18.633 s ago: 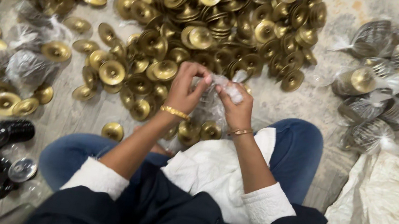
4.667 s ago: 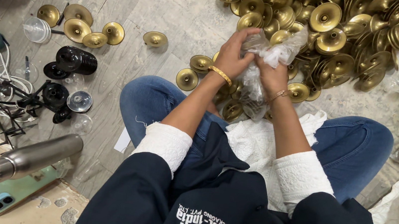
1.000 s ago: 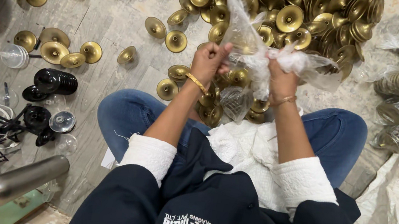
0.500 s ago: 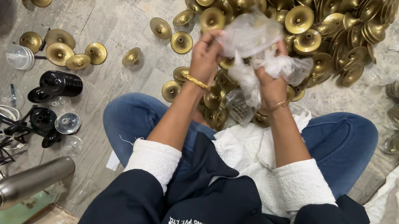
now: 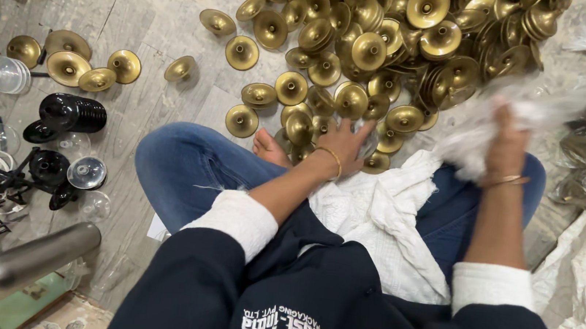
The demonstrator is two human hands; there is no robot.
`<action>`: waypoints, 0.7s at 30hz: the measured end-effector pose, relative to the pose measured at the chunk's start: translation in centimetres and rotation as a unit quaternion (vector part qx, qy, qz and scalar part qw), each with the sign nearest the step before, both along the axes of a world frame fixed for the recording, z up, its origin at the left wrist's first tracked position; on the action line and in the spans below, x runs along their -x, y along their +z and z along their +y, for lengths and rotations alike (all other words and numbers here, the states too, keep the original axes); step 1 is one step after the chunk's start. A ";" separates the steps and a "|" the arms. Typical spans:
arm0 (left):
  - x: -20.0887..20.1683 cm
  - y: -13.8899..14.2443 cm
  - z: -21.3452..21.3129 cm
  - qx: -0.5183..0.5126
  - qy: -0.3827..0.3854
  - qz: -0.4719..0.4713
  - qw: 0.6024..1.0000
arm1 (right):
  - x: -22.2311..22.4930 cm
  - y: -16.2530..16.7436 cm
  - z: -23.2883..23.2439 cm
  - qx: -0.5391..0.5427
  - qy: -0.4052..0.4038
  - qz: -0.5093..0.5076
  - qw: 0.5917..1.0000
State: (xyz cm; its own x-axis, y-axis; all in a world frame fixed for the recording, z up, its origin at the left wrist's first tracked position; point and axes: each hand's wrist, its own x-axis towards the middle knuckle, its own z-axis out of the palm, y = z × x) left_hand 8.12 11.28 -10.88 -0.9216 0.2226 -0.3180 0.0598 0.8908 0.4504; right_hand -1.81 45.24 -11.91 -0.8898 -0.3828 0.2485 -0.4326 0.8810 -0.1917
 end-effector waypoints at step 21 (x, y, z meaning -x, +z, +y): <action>1.0 3.5 -6.0 -0.443 0.266 0.283 0.808 | -5.0 1.6 -23.4 0.314 -0.048 -0.098 0.943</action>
State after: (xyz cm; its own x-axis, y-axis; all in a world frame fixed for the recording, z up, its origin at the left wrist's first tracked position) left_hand 7.15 5.30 -7.39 -0.9035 -0.3439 0.2559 0.1950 0.2019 0.9598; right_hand 3.21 21.88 -10.26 -0.9653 -0.1302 0.2265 -0.2585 0.6008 -0.7565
